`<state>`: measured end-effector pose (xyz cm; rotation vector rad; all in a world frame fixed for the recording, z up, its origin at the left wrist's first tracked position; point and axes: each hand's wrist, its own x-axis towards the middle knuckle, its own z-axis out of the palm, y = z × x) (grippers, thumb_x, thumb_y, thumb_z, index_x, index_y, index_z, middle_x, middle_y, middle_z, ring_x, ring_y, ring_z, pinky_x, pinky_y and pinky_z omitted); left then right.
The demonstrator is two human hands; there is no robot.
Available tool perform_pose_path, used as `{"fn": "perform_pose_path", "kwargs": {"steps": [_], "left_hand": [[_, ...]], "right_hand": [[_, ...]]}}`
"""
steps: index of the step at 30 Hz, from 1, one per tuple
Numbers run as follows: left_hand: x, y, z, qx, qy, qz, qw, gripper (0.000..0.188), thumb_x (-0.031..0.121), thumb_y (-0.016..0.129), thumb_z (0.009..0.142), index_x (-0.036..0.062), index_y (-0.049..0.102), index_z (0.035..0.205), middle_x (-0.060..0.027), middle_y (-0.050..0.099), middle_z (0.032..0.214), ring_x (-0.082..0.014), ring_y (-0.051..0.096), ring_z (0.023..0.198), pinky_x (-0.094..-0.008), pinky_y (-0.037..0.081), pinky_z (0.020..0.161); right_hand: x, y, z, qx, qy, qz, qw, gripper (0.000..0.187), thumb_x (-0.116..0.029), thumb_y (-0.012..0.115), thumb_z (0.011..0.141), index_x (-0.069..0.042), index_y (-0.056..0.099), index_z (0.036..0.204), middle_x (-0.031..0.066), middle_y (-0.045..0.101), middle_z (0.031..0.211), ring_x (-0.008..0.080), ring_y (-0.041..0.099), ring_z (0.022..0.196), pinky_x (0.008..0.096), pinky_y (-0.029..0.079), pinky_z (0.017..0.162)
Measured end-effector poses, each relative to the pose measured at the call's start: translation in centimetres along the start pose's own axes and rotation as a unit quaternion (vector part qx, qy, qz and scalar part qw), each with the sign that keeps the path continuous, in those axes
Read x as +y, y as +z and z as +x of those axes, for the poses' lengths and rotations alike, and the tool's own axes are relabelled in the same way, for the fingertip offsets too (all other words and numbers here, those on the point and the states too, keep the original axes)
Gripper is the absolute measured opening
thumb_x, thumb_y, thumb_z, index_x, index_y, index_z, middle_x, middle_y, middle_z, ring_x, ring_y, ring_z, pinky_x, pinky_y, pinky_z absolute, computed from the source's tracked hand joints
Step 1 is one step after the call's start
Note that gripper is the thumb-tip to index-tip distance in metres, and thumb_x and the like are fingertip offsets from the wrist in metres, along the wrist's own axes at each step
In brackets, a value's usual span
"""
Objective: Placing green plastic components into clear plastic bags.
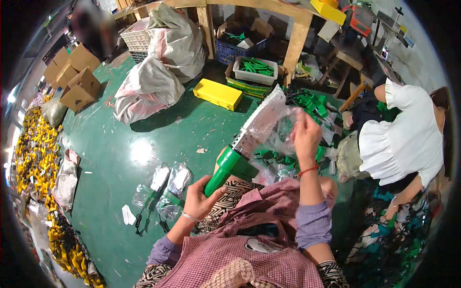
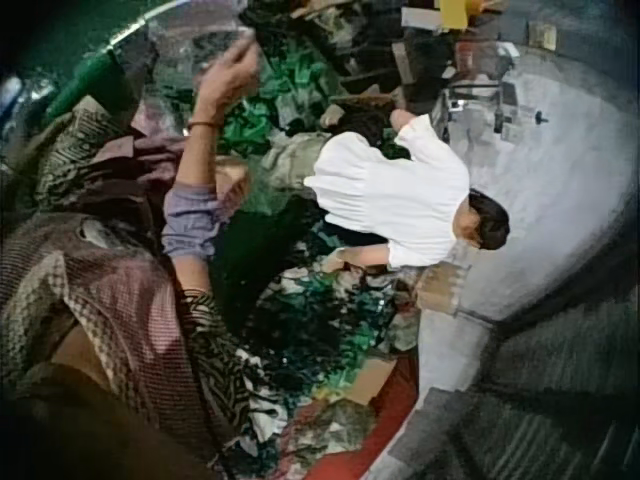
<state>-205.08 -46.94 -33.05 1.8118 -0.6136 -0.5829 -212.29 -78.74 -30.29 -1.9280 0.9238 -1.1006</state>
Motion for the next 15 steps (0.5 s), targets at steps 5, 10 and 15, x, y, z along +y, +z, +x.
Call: {"fn": "perform_pose_path", "kwargs": {"steps": [5,10,15], "left_hand": [[0.2,-2.4,0.0,-0.030,0.055,0.096,0.993,0.041,0.029,0.081,0.080,-0.0020,0.065,0.102,-0.0103,0.060,0.070,-0.0078,0.054,0.066,-0.0268,0.046,0.060],[-2.4,-0.1,1.9,-0.010,-0.045,-0.111,0.993,0.046,0.037,0.072,0.088,0.0021,0.062,0.117,0.0006,0.056,0.072,-0.0079,0.054,0.064,-0.0246,0.043,0.056],[0.4,-2.9,1.9,-0.012,-0.138,-0.394,0.909,0.054,0.051,0.041,0.101,0.0156,0.046,0.142,0.0033,0.044,0.069,-0.0054,0.046,0.053,-0.0178,0.033,0.045]], "right_hand": [[-4.2,1.3,1.8,0.056,-0.204,-0.076,0.974,0.026,-0.025,0.056,0.097,-0.005,0.072,0.095,0.0107,0.064,0.070,0.0227,0.062,0.063,0.0355,0.047,0.057],[-9.4,6.6,-10.1,-0.215,-0.418,-0.167,0.867,0.030,-0.013,0.062,0.083,-0.011,0.067,0.112,0.0075,0.054,0.078,0.0250,0.059,0.075,0.0379,0.050,0.069],[-3.9,3.8,-10.2,-0.167,-0.333,-0.145,0.917,0.030,-0.009,0.066,0.078,-0.010,0.065,0.108,0.0062,0.055,0.084,0.0245,0.057,0.082,0.0384,0.047,0.074]]}}
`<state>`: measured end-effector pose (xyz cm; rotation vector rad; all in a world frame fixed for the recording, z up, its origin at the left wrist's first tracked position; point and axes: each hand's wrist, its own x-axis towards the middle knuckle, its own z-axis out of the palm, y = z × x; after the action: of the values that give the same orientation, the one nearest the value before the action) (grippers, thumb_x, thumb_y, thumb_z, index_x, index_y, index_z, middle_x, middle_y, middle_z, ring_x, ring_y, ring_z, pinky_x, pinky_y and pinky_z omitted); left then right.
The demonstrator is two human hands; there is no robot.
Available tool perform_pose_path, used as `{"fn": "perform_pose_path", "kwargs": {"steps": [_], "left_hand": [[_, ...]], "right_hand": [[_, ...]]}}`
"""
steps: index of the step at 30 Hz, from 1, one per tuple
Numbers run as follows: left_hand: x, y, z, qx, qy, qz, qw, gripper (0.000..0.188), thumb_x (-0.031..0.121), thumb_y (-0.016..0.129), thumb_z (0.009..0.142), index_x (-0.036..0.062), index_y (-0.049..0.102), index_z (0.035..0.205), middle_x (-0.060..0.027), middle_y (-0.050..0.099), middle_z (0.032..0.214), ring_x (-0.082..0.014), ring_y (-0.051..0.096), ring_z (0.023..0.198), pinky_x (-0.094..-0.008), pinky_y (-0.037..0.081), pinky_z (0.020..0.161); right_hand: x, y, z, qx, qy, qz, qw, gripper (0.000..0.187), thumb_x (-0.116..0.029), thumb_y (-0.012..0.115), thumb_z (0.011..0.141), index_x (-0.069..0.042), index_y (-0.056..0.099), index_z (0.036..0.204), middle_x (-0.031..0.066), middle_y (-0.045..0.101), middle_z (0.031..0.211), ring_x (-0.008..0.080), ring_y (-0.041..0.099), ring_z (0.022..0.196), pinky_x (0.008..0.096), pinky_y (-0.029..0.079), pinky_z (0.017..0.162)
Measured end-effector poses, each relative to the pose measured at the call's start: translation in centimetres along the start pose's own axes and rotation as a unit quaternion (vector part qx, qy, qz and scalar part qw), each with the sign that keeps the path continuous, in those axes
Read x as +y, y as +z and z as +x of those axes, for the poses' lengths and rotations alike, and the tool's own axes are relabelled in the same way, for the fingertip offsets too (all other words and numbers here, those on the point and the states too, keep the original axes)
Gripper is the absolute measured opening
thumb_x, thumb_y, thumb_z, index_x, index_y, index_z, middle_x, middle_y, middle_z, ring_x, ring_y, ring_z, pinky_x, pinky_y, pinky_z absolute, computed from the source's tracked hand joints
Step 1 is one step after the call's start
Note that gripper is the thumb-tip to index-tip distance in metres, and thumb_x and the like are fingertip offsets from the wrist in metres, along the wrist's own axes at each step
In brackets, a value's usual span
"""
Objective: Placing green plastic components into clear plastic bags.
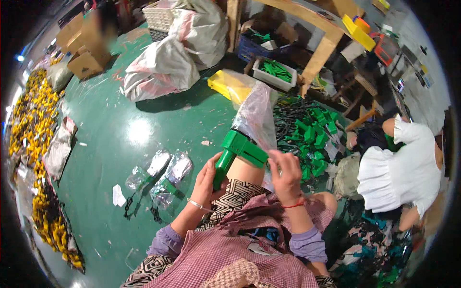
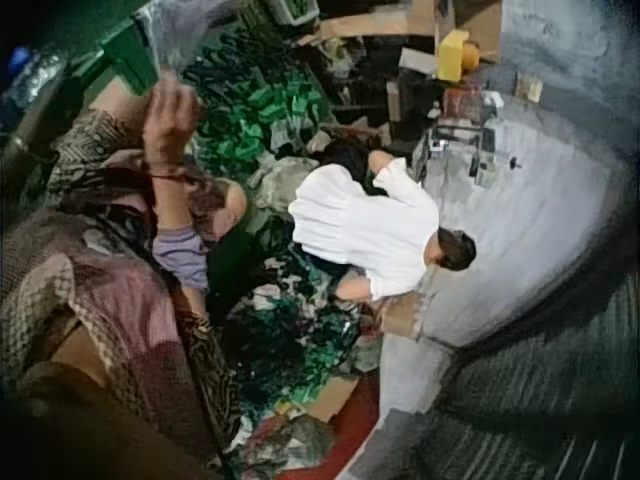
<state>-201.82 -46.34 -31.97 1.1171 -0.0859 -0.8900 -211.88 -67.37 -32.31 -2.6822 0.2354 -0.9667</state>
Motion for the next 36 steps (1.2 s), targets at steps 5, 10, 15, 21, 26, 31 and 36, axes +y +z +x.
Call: {"fn": "perform_pose_path", "kwargs": {"steps": [5,10,15,21,26,31,36], "left_hand": [[-3.6,-3.1,1.7,0.108,0.287,0.372,0.876,0.055,0.047,0.031,0.104,0.0142,0.036,0.148,-0.0009,0.046,0.063,-0.0145,0.050,0.056,-0.0324,0.045,0.055],[-3.2,-3.4,2.0,0.132,0.331,0.313,0.881,0.069,0.060,0.025,0.100,0.0119,0.032,0.149,-0.0112,0.063,0.105,-0.0193,0.062,0.076,-0.0353,0.051,0.072],[-2.4,-2.9,0.7,0.134,0.173,0.156,0.963,0.088,0.078,0.013,0.089,0.0142,0.036,0.146,-0.0146,0.062,0.101,-0.0137,0.060,0.068,-0.0260,0.047,0.053],[-1.7,-3.3,1.7,0.110,0.057,-0.032,0.992,0.099,0.090,0.009,0.078,0.0231,0.039,0.144,-0.0030,0.052,0.065,-0.0109,0.041,0.045,-0.0226,0.024,0.039],[-3.9,-5.9,4.6,0.259,0.297,0.073,0.916,0.103,0.091,0.010,0.077,0.0165,0.045,0.138,0.0001,0.064,0.090,-0.0106,0.056,0.067,-0.0201,0.037,0.049],[-0.7,-5.1,-1.3,0.090,0.115,0.100,0.984,0.046,0.039,0.058,0.089,0.0099,0.049,0.123,-0.0021,0.059,0.086,-0.0105,0.057,0.069,-0.0245,0.044,0.057],[-2.4,-5.1,-3.1,-0.060,0.022,0.076,0.995,0.048,0.018,0.071,0.080,0.0094,0.047,0.121,0.0014,0.054,0.092,-0.0062,0.050,0.075,-0.0226,0.040,0.061]], "right_hand": [[-2.0,1.9,0.5,0.002,0.075,0.108,0.991,0.022,-0.005,0.064,0.079,-0.011,0.064,0.099,0.0078,0.059,0.090,0.0254,0.058,0.086,0.0376,0.046,0.072],[-6.7,3.4,3.0,-0.027,-0.151,0.122,0.981,0.018,-0.011,0.065,0.078,-0.007,0.062,0.095,0.0077,0.058,0.084,0.0255,0.059,0.080,0.0439,0.046,0.076],[-3.5,2.5,0.7,-0.087,-0.199,0.115,0.969,0.011,-0.004,0.059,0.080,-0.007,0.063,0.090,0.0064,0.056,0.083,0.0267,0.058,0.084,0.0432,0.047,0.084],[-2.1,3.6,-1.3,-0.107,-0.035,0.123,0.986,0.013,0.000,0.059,0.078,-0.003,0.063,0.089,0.0113,0.059,0.085,0.0341,0.057,0.084,0.0436,0.045,0.075],[-8.7,2.0,-2.9,-0.315,0.028,0.398,0.861,0.012,-0.009,0.069,0.082,-0.003,0.066,0.093,0.0130,0.066,0.090,0.0263,0.065,0.085,0.0336,0.052,0.074],[2.1,4.6,-2.4,-0.160,0.341,0.496,0.782,0.015,-0.012,0.055,0.097,-0.003,0.066,0.093,0.0031,0.067,0.094,0.0118,0.061,0.089,0.0277,0.049,0.080],[1.9,3.3,6.1,0.006,0.415,0.734,0.537,0.069,-0.060,0.041,0.097,-0.004,0.046,0.137,0.0124,0.056,0.132,0.0262,0.053,0.122,0.0410,0.041,0.106]]}}
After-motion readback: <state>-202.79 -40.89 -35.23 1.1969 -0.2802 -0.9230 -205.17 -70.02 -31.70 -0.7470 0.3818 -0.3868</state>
